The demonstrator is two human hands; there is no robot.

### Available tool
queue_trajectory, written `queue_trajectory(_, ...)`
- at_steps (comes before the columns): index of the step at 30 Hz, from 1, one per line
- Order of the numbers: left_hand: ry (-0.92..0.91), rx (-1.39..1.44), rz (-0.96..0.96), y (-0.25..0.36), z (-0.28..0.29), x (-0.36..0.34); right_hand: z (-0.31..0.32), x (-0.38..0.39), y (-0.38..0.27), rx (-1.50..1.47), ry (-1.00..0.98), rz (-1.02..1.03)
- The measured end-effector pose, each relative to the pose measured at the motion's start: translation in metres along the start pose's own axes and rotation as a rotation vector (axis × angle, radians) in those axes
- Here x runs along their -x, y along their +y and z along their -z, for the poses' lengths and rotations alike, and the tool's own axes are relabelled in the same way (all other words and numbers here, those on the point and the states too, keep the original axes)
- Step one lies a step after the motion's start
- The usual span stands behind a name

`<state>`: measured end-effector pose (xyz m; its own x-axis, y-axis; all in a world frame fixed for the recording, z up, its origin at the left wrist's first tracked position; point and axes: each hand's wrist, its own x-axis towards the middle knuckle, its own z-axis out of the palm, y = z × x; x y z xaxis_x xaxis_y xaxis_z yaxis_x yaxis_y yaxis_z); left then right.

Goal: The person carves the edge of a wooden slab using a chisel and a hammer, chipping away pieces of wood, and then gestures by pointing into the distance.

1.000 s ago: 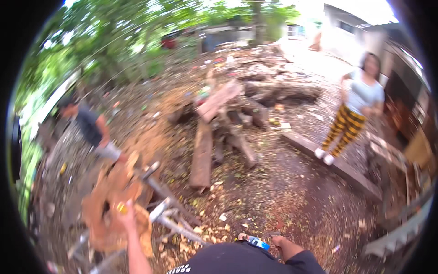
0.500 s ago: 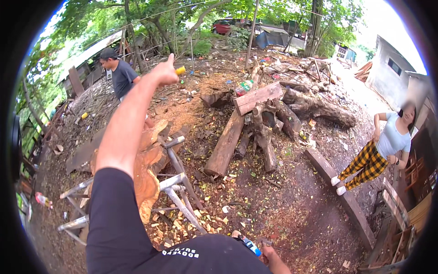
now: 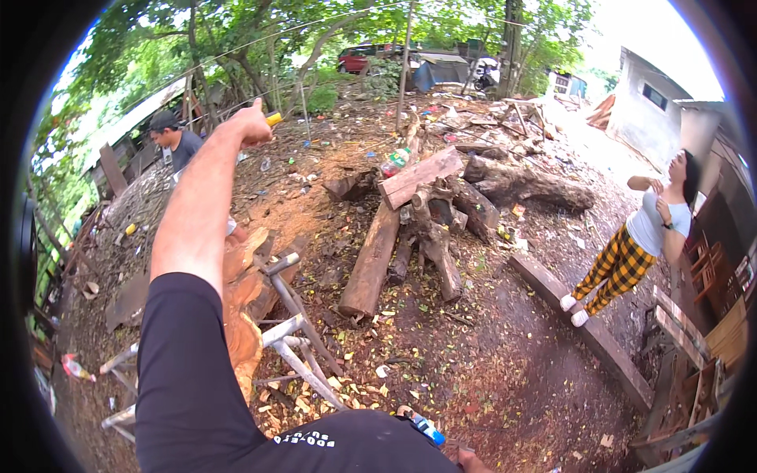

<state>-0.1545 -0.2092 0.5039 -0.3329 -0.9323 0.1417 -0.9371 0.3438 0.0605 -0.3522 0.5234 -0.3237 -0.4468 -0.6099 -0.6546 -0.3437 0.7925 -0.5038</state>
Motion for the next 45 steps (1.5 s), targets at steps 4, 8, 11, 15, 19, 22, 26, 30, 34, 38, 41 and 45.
queue_trajectory(4,0.202,-0.031,-0.089,-0.038,-0.025,-0.063,0.014,0.01,-0.013,0.346,-0.086,0.149)
queue_trajectory(8,0.188,0.098,-0.092,-0.041,-0.018,-0.042,0.032,0.021,-0.063,-0.053,-0.032,-0.251)
queue_trajectory(11,0.13,0.186,-0.071,-0.008,-0.022,-0.024,0.048,0.035,-0.087,-0.09,-0.097,-0.226)
queue_trajectory(15,0.228,0.196,-0.153,-0.057,-0.048,-0.064,0.072,0.045,-0.142,-0.33,0.081,-0.408)
queue_trajectory(19,0.111,0.063,-0.339,-0.059,-0.078,-0.044,0.075,0.04,-0.148,-0.296,-0.027,-0.474)
queue_trajectory(22,0.092,-0.058,-0.457,-0.028,-0.106,0.025,0.068,0.036,-0.137,-0.31,-0.094,-0.481)
queue_trajectory(26,-0.009,-0.001,-0.479,-0.055,-0.175,0.094,0.047,0.015,-0.105,-0.29,-0.189,-0.36)
queue_trajectory(30,-0.215,-0.022,-0.306,-0.114,-0.244,0.147,0.037,-0.002,-0.085,-0.285,-0.266,-0.374)
queue_trajectory(34,-0.296,-0.181,-0.018,-0.174,-0.285,0.172,0.05,0.017,-0.094,-0.168,-0.214,-0.29)
queue_trajectory(38,-0.433,-0.245,0.298,-0.271,-0.345,0.174,0.057,0.018,-0.102,-0.004,-0.144,-0.184)
queue_trajectory(41,-0.511,-0.201,0.43,-0.314,-0.368,0.193,0.056,-0.005,-0.097,-0.056,-0.226,-0.336)
queue_trajectory(45,-0.536,-0.139,0.459,-0.317,-0.382,0.193,0.083,0.04,-0.151,-0.364,-0.102,-0.499)
